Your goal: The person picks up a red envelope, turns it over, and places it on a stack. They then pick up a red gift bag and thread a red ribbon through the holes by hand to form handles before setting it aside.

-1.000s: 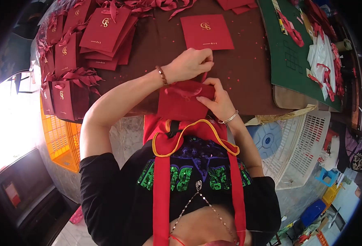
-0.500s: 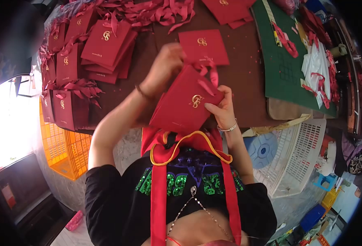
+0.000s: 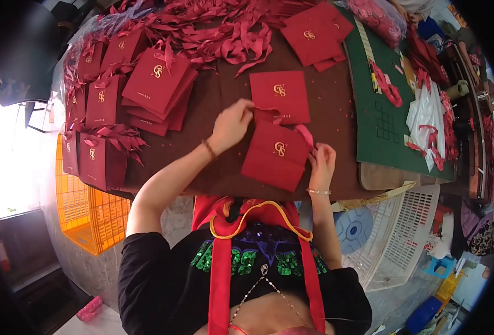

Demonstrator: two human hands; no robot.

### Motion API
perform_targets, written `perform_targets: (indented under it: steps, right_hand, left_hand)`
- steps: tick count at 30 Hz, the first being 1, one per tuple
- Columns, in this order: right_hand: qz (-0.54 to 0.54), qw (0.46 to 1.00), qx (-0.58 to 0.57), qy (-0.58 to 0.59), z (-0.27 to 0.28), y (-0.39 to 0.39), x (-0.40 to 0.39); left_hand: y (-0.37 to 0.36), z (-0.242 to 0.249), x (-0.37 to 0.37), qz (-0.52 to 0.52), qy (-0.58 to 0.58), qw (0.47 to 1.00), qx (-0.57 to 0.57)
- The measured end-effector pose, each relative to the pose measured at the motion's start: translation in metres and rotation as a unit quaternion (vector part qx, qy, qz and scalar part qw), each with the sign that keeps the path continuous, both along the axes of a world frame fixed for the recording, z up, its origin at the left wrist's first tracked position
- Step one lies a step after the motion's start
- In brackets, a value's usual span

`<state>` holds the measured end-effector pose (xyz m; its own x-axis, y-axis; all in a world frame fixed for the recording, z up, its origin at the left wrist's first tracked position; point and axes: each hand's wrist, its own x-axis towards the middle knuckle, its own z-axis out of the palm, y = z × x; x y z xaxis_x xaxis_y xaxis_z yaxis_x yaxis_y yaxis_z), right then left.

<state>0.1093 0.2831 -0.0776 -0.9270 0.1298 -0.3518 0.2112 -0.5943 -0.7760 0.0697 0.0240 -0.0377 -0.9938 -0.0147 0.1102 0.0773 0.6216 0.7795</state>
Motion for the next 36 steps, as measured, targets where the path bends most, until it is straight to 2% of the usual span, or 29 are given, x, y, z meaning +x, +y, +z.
perform_targets:
  steps: [1,2,3,4,5,6,7,8,10,12,13,14,15,16,17,18,19,20,23,24,26,28,30,31,32,33,34,36]
  right_hand:
    - [0.005,0.987,0.138,0.078,-0.003,-0.001,0.003]
    - [0.009,0.949,0.273,0.156,-0.005,-0.003,0.003]
    - [-0.033,0.893,0.389,0.223,0.004,-0.010,0.001]
    - [-0.035,0.892,0.387,0.231,0.017,-0.012,0.000]
    - [-0.003,0.827,0.489,0.277,0.031,-0.013,0.001]
    - [0.027,0.747,0.582,0.318,0.041,-0.015,0.001]
    - [0.055,0.776,0.555,0.294,0.046,-0.020,0.002]
    - [0.081,0.749,0.577,0.315,0.054,-0.023,0.002]
    - [0.146,0.738,0.569,0.332,0.057,-0.028,0.000]
    - [0.178,0.732,0.561,0.343,0.059,-0.032,-0.006]
    - [0.207,0.725,0.552,0.356,0.059,-0.037,-0.011]
    - [0.211,0.727,0.544,0.361,0.058,-0.042,-0.015]
    - [0.211,0.692,0.571,0.387,0.057,-0.045,-0.020]
    - [0.210,0.654,0.598,0.412,0.055,-0.047,-0.024]
    - [0.212,0.635,0.619,0.410,0.050,-0.049,-0.028]
    - [0.215,0.633,0.616,0.416,0.050,-0.052,-0.031]
    - [0.219,0.600,0.654,0.406,0.050,-0.054,-0.033]
    - [0.222,0.565,0.691,0.394,0.050,-0.055,-0.034]
    - [0.198,0.548,0.711,0.394,0.045,-0.058,-0.035]
    - [0.201,0.547,0.711,0.394,0.045,-0.058,-0.033]
    - [0.179,0.528,0.736,0.385,0.044,-0.060,-0.032]
    - [0.200,0.526,0.736,0.377,0.042,-0.059,-0.028]
    - [0.219,0.524,0.736,0.369,0.043,-0.060,-0.021]
    - [0.246,0.536,0.728,0.350,0.046,-0.060,-0.017]
    - [0.273,0.546,0.720,0.329,0.050,-0.060,-0.014]
    - [0.276,0.546,0.720,0.328,0.052,-0.060,-0.013]
    - [0.304,0.564,0.697,0.320,0.053,-0.060,-0.012]
    - [0.338,0.583,0.679,0.292,0.049,-0.056,-0.012]
  left_hand:
    - [-0.006,-0.004,-0.019,0.026,0.084,0.994,-0.061]
    - [-0.011,-0.011,-0.039,0.054,0.167,0.977,-0.120]
    - [-0.014,-0.015,-0.057,0.056,0.175,0.975,-0.122]
    - [-0.015,-0.017,-0.074,0.095,0.191,0.958,-0.191]
    - [-0.018,-0.020,-0.086,0.135,0.205,0.934,-0.259]
    - [-0.022,-0.021,-0.094,0.138,0.211,0.932,-0.260]
    - [-0.027,-0.023,-0.101,0.104,0.178,0.934,-0.291]
    - [-0.031,-0.027,-0.105,0.069,0.143,0.934,-0.321]
    - [-0.029,-0.011,-0.097,0.052,0.148,0.942,-0.296]
    - [-0.031,0.001,-0.080,0.014,0.075,0.983,-0.166]
    - [-0.034,0.001,-0.070,-0.002,0.067,0.996,-0.063]
    - [-0.042,0.003,-0.060,0.006,0.066,0.995,-0.070]
    - [-0.052,0.008,-0.049,-0.025,-0.081,0.984,0.155]
    - [-0.060,0.015,-0.037,-0.054,-0.218,0.900,0.373]
    - [-0.064,0.022,-0.024,-0.047,-0.214,0.902,0.372]
    - [-0.066,0.036,-0.009,-0.083,-0.175,0.850,0.490]
    - [-0.065,0.050,0.005,-0.118,-0.131,0.781,0.599]
    - [-0.061,0.068,0.018,-0.115,-0.129,0.781,0.601]
    - [-0.053,0.113,0.047,-0.027,0.008,0.871,0.490]
    - [-0.057,0.121,0.053,-0.025,0.007,0.870,0.492]
    - [-0.064,0.133,0.064,-0.025,0.086,0.946,0.311]
    - [-0.063,0.138,0.067,0.012,0.084,0.947,0.311]
    - [-0.057,0.141,0.064,-0.003,0.240,0.967,0.084]
    - [-0.057,0.140,0.062,-0.067,0.232,0.964,0.115]
    - [-0.051,0.129,0.060,-0.095,0.184,0.953,0.221]
    - [-0.047,0.125,0.062,-0.087,0.051,0.945,0.311]
    - [-0.041,0.119,0.065,-0.079,-0.087,0.911,0.397]
    - [-0.031,0.086,0.063,-0.084,-0.117,0.895,0.422]
